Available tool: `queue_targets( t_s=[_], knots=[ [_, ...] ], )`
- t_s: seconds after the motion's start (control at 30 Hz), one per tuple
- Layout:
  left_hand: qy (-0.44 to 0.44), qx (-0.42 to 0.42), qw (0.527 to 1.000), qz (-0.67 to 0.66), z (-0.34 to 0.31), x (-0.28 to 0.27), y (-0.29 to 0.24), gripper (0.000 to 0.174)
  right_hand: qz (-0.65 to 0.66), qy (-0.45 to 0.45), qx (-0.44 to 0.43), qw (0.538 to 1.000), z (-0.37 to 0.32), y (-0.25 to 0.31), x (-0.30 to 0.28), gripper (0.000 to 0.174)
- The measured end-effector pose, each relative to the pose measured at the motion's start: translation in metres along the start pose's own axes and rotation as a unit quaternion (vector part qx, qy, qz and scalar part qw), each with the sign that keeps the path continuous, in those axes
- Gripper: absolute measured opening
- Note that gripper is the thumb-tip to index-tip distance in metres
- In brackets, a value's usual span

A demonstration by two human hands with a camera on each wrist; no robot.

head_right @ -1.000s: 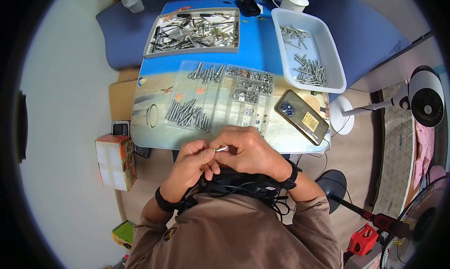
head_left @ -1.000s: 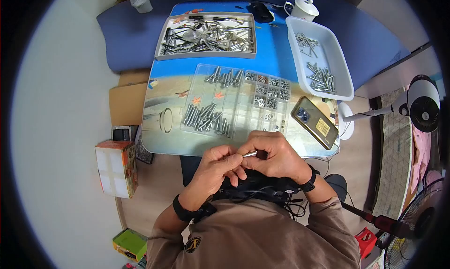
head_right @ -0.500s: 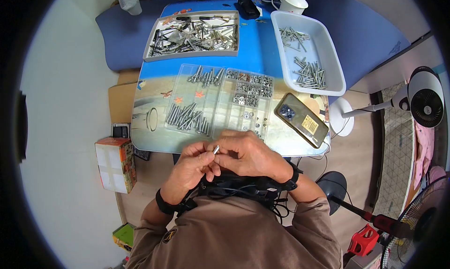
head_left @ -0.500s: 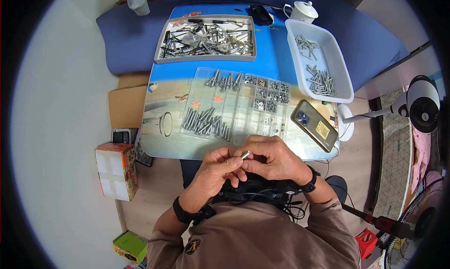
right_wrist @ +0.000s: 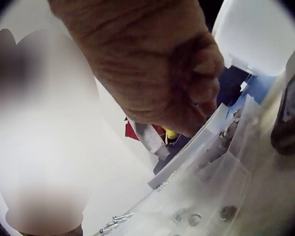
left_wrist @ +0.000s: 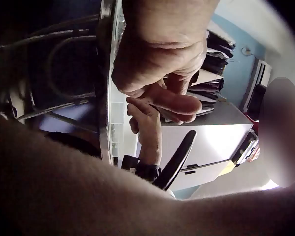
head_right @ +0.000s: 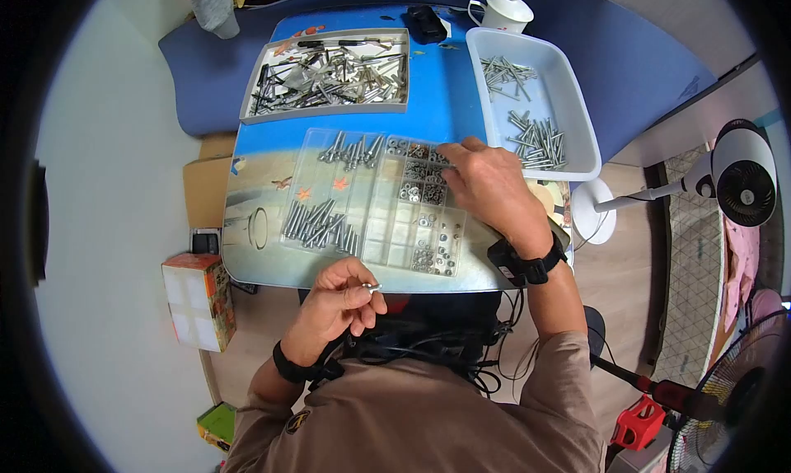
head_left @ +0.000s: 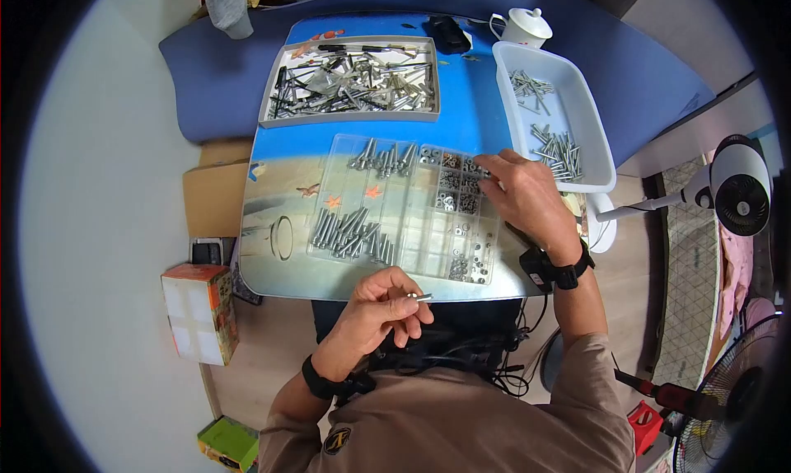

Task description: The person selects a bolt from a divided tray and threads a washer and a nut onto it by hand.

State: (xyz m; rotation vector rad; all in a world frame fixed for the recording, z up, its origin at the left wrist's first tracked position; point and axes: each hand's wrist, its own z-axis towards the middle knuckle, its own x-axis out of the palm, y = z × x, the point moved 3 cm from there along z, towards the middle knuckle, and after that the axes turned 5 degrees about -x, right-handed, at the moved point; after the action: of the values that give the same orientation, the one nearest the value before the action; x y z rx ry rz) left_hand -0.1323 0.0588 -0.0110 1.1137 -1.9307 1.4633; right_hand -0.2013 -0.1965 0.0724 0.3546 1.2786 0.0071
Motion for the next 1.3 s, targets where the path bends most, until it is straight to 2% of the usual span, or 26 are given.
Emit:
queue_targets(
  t_s=[0.2,0.33,0.5,1.1,1.2,1.3],
  knots=[
    [0.065,-0.016,0.998,-0.020,0.008,-0.001,-0.004,0.012,-0.112,0.061,-0.003,0.992,0.012,-0.002,0.022,0.028],
    [0.094,-0.033,0.995,-0.031,0.010,-0.005,-0.002,0.019,-0.118,0.063,-0.009,0.991,0.015,-0.003,0.032,0.021],
    [0.111,-0.022,0.993,-0.035,0.012,-0.008,-0.001,0.022,-0.080,0.032,-0.004,0.996,0.015,-0.003,0.035,0.011],
    [0.150,-0.017,0.983,-0.102,0.014,-0.017,0.000,0.018,-0.052,-0.030,0.050,0.997,0.023,-0.001,0.042,0.013],
    [0.148,-0.016,0.984,-0.101,0.014,-0.017,0.000,0.017,-0.060,-0.016,0.061,0.996,0.021,0.000,0.041,0.012],
    [0.149,-0.012,0.984,-0.095,0.015,-0.018,0.000,0.017,-0.024,-0.027,0.044,0.998,0.020,0.003,0.035,0.012]
  ],
)
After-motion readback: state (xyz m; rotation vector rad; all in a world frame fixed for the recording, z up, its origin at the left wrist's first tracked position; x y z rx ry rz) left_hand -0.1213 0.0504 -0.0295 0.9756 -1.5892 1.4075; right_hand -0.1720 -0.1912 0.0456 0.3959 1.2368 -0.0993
